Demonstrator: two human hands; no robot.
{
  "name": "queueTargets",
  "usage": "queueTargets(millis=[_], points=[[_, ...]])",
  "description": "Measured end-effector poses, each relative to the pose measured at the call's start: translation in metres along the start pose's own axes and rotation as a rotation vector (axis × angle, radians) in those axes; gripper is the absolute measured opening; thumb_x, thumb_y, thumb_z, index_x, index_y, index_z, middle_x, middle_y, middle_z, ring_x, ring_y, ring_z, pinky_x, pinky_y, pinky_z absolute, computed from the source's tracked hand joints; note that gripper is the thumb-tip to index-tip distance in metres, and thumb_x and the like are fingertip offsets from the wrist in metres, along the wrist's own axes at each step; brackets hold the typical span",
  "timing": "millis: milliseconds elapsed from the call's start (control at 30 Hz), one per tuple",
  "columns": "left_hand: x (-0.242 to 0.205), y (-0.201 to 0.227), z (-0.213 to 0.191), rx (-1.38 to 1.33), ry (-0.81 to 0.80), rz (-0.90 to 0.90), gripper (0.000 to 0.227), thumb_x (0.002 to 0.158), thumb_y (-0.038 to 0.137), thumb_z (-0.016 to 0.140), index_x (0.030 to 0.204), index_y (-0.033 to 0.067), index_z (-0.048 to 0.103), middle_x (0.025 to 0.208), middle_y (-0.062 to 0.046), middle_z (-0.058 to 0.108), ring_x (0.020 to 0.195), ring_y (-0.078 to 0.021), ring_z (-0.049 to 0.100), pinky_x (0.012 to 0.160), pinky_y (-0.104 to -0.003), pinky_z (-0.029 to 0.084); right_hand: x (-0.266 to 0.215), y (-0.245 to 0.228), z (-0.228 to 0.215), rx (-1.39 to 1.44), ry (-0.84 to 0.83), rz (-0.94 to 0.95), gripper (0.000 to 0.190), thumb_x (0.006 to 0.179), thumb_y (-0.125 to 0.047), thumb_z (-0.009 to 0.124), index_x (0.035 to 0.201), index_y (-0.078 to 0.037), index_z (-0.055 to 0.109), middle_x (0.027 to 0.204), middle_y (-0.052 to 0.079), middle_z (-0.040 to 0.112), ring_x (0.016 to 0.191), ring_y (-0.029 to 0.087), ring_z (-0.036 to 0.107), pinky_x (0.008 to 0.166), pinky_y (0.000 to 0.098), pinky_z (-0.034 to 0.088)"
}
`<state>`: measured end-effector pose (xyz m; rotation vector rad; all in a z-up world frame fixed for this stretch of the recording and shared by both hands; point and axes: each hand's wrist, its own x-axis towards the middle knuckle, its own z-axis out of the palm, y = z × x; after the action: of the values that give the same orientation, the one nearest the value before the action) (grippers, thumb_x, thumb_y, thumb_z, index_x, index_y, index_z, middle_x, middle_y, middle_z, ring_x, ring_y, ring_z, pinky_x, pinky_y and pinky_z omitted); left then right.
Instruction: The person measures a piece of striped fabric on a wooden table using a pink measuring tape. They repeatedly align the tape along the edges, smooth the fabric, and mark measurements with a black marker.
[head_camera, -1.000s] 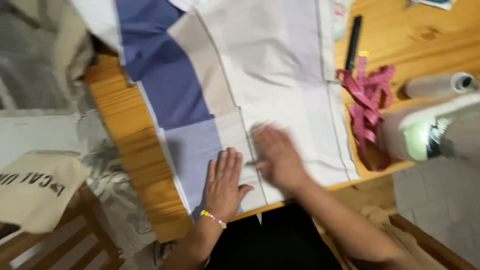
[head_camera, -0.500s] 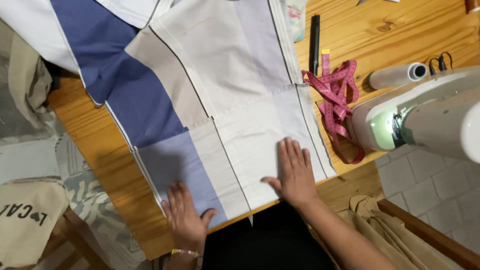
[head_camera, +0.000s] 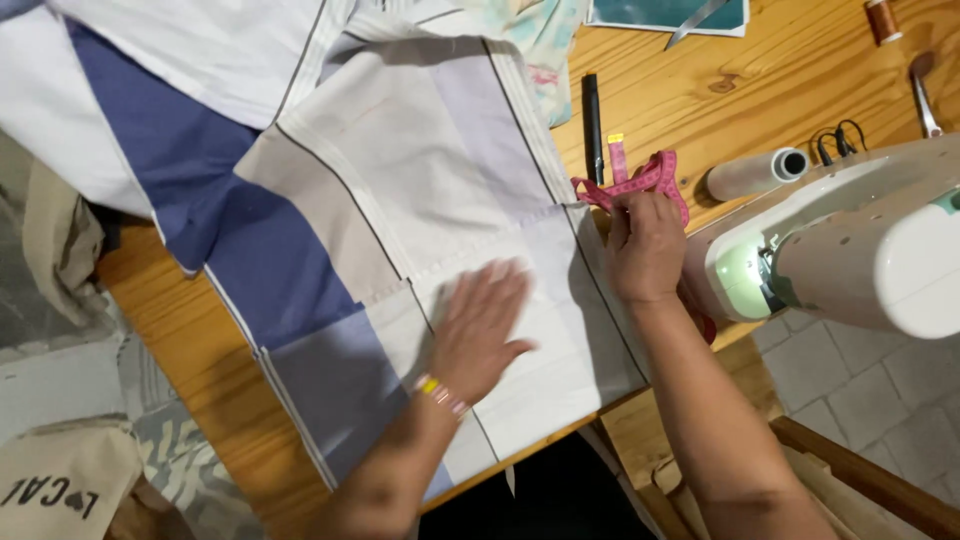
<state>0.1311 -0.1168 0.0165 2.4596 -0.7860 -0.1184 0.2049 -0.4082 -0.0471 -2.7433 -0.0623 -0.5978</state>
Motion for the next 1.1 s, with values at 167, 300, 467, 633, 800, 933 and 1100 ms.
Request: queueTargets(millis=[167,300,467,633,800,933,1100], points=[[0.078,0.006,0.029,0.197,-0.208,0.022,0.111,0.081,0.073,0.061,0.166,0.0173,0.017,0.173,-0.007,0.018,0.159,-0.0284,0.018,0.129,-0.053,0.014,0.008,-0.030,-0.034,0.039,0.046,0.057,0.021,0.092,-0.012,0.076,0.111,-0.018,0.068,0.098,0.003,0.061,0.095,0.029,0.066,0.085,0.0399,0.052],[0.091,0.005,0.022,0.229,-0.312,-0.048,0.112,0.081,0.079,0.058,0.165,0.0173,0.018,0.173,-0.008,0.015,0.159,-0.0290,0.014,0.128,-0.054,0.010,-0.030,-0.050,-0.085,0.055,-0.007,0.122,0.015,0.097,-0.012,0.072,0.111,-0.018,0.071,0.096,0.005,0.064,0.095,0.030,0.069,0.084,0.0403,0.055],[0.106,0.005,0.021,0.269,-0.272,-0.026,0.112,0.074,0.079,0.066,0.160,0.0151,0.031,0.166,-0.009,0.030,0.150,-0.0303,0.029,0.117,-0.052,0.027,-0.084,-0.037,-0.099,-0.060,-0.096,0.241,0.014,0.098,-0.017,0.071,0.111,-0.022,0.072,0.095,0.001,0.066,0.088,0.028,0.072,0.075,0.0405,0.058],[0.111,0.007,0.026,0.324,-0.292,-0.035,0.113,0.079,0.080,0.060,0.165,0.0167,0.023,0.171,-0.003,0.020,0.145,-0.0294,0.033,0.109,-0.048,0.034,-0.073,-0.036,-0.068,0.020,0.029,0.042,0.021,0.099,-0.014,0.065,0.115,-0.023,0.076,0.108,-0.001,0.072,0.094,0.023,0.071,0.082,0.0345,0.056],[0.113,0.004,0.025,0.305,-0.380,-0.069,0.110,0.086,0.081,0.051,0.167,0.0179,0.012,0.175,-0.001,0.006,0.156,-0.0307,0.010,0.123,-0.055,0.005,-0.044,-0.048,-0.056,0.104,-0.122,-0.027,0.039,0.101,-0.008,0.052,0.138,0.001,0.059,0.130,0.023,0.063,0.121,0.039,0.061,0.108,0.0442,0.049],[0.114,0.002,0.028,0.289,-0.368,-0.065,0.110,0.085,0.082,0.051,0.167,0.0176,0.014,0.175,-0.001,0.006,0.158,-0.0306,0.006,0.125,-0.056,0.001,-0.048,-0.035,-0.045,-0.120,-0.094,-0.002,0.047,0.094,-0.004,0.058,0.140,0.006,0.057,0.130,0.026,0.060,0.115,0.042,0.060,0.106,0.0479,0.047],[0.122,0.008,0.023,0.243,-0.336,-0.080,0.110,0.079,0.076,0.063,0.163,0.0152,0.026,0.171,-0.005,0.023,0.157,-0.0311,0.014,0.125,-0.058,0.006,-0.057,-0.024,-0.043,-0.122,-0.172,0.154,0.041,0.090,-0.016,0.074,0.129,-0.003,0.068,0.115,0.017,0.060,0.104,0.037,0.064,0.089,0.0420,0.056]])
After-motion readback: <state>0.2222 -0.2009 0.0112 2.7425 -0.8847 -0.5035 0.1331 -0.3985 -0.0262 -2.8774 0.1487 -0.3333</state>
